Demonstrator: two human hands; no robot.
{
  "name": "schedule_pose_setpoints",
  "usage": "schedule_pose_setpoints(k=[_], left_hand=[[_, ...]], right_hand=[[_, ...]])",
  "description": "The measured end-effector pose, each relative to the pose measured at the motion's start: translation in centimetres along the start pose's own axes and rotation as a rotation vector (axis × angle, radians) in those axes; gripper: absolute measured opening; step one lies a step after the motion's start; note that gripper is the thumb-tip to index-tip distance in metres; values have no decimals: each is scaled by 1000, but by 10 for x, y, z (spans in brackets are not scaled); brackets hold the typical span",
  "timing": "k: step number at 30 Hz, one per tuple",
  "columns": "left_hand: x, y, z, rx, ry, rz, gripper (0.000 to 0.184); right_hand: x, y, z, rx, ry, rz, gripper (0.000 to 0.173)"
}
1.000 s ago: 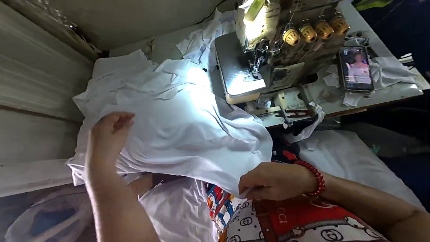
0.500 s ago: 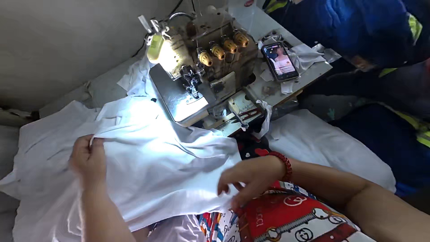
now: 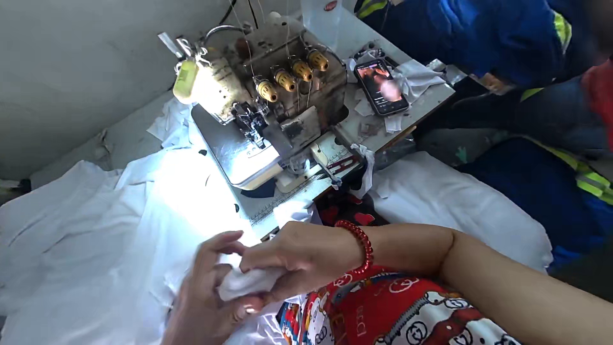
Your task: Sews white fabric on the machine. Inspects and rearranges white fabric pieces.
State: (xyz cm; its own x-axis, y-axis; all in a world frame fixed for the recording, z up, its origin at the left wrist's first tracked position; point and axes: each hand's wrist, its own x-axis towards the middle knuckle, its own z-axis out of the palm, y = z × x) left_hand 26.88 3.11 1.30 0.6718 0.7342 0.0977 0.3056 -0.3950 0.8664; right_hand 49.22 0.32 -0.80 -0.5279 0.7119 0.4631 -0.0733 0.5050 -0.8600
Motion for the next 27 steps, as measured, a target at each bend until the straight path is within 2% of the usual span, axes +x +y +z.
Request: schedule_pose_setpoints(k=[3, 5, 8, 12, 15, 17, 21, 25, 27], left_hand=[[5, -21, 6, -439, -295, -28, 55], [5, -23, 8, -563, -371, -16, 48], [2, -15, 15, -364, -249, -12, 42], [3, -5, 22, -116, -73, 52, 15], [4, 4, 25, -67, 81, 100, 18], [4, 8, 23, -25, 169, 126, 13], [0, 14, 16, 9, 284, 95, 13], [-2, 4, 12, 88, 489, 118, 13], [-1, -8, 10, 80, 501, 84, 12]], right_hand=[[-7, 1, 5, -134, -16, -65, 18], [-9, 1, 3, -116, 8, -73, 15], [-8, 4, -6, -98, 81, -95, 20], [-9, 11, -8, -153, 241, -181, 31], [-11, 13, -9, -112, 317, -179, 32], [-14, 15, -9, -67, 273, -133, 31], [-26, 25, -4, -57, 144, -6, 15], [-50, 40, 3, -102, 48, 129, 18], [-62, 47, 1, -97, 54, 229, 21]])
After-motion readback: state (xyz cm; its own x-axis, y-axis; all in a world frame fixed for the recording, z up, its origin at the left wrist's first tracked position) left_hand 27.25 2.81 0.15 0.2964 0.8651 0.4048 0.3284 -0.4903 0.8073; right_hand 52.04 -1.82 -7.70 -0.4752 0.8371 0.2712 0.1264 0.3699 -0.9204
